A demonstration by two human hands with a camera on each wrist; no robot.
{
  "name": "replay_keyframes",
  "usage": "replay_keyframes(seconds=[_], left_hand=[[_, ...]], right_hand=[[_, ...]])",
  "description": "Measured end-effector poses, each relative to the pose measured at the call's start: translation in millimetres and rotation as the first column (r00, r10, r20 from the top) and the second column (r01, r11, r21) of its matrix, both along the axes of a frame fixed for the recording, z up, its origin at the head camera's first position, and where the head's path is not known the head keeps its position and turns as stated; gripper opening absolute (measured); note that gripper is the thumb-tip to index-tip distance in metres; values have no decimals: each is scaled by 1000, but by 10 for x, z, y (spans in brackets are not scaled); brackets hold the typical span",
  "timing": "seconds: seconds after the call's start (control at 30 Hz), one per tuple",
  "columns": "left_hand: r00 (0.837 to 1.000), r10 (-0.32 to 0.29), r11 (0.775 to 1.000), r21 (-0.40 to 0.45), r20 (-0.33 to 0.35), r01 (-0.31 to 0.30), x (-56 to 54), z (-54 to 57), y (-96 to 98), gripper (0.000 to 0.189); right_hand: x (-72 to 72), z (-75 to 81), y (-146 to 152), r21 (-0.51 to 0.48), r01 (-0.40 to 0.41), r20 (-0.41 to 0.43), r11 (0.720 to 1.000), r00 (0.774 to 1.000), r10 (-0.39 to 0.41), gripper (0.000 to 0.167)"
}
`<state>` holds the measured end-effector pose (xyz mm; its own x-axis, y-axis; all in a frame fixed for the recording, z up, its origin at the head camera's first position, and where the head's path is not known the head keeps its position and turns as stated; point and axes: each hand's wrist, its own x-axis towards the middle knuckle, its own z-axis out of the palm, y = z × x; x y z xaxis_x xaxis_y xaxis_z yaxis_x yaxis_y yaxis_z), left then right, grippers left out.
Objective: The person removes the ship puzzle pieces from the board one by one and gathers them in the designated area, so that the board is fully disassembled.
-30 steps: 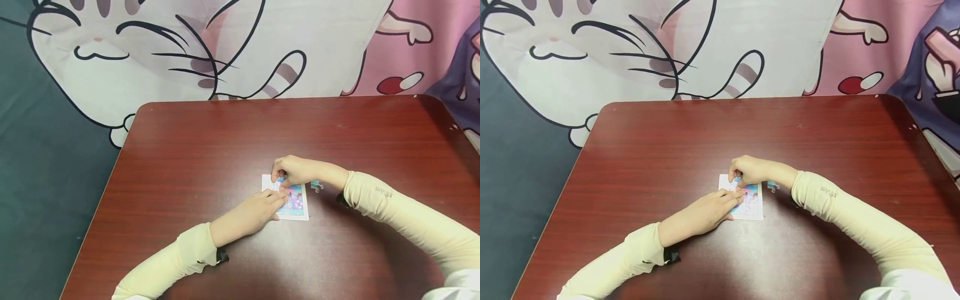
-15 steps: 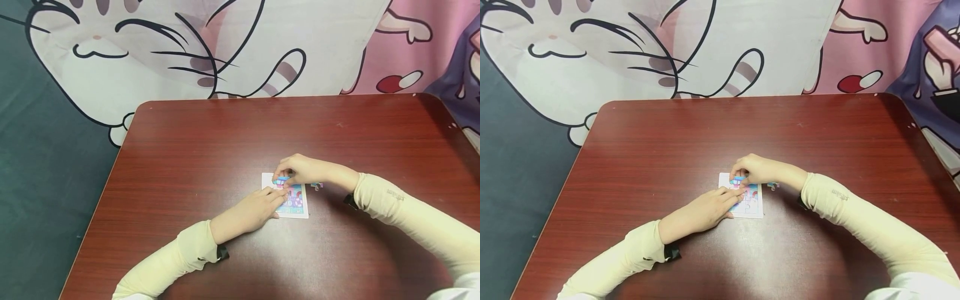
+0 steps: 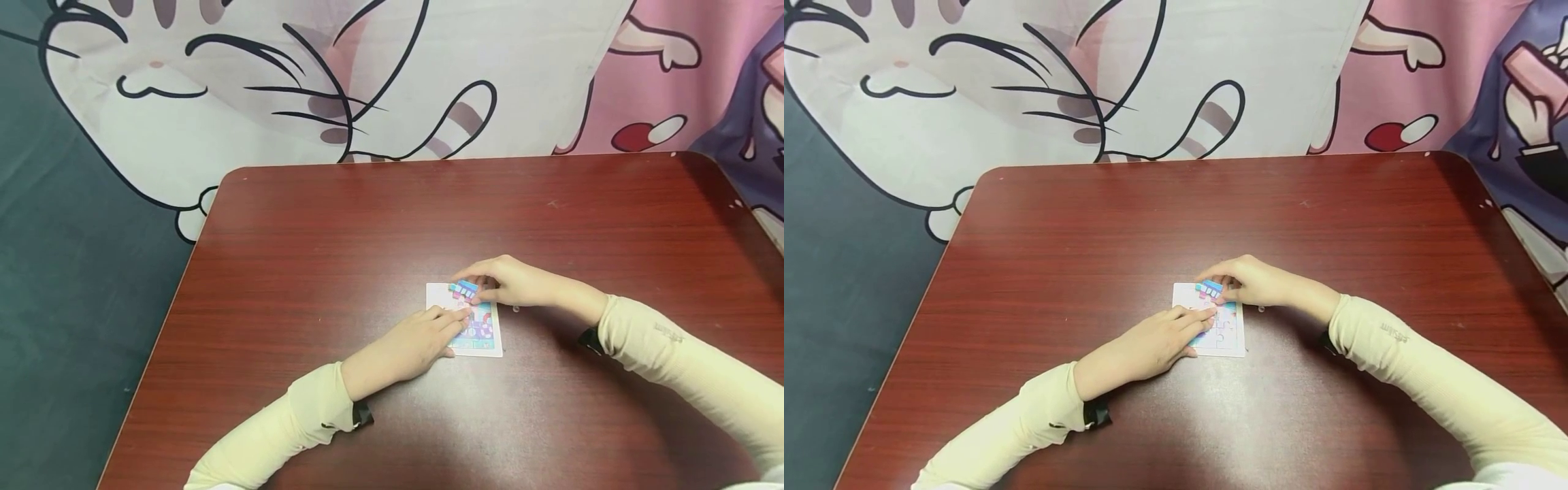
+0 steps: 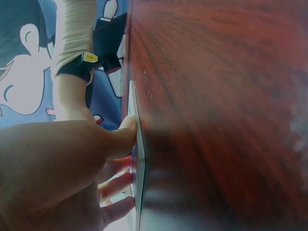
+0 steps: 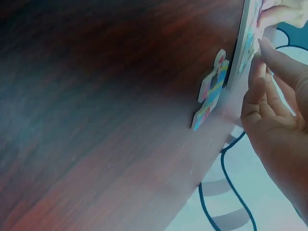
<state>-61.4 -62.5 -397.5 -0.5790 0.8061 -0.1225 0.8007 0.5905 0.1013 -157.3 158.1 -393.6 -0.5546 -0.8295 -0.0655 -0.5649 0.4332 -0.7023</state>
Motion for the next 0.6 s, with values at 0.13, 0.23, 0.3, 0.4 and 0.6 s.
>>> replay_keyframes(seconds=[0.13, 0.23, 0.3, 0.4, 0.6], left_hand=[[1000, -1, 1000, 7, 4, 1, 0, -8, 1, 54], [1000, -1, 1000, 12, 12, 1, -2, -10, 6, 54], [1000, 0, 1000, 12, 16, 0, -4, -9, 8, 54], [1000, 6, 1000, 16, 29, -6, -5, -8, 6, 55], [999, -1, 1000, 28, 34, 0, -16, -5, -13, 54]], right_hand=[[-6, 4, 80, -8, 26, 5, 1000, 1000, -26, 44], [-6, -19, 158, -30, 4, -56, 1000, 998, -6, 45], [3, -38, 209, -45, -3, -100, 999, 995, -2, 45], [26, -56, 284, -71, -3, -132, 997, 991, -6, 45], [77, -46, 417, -89, 16, -195, 996, 980, -33, 43]])
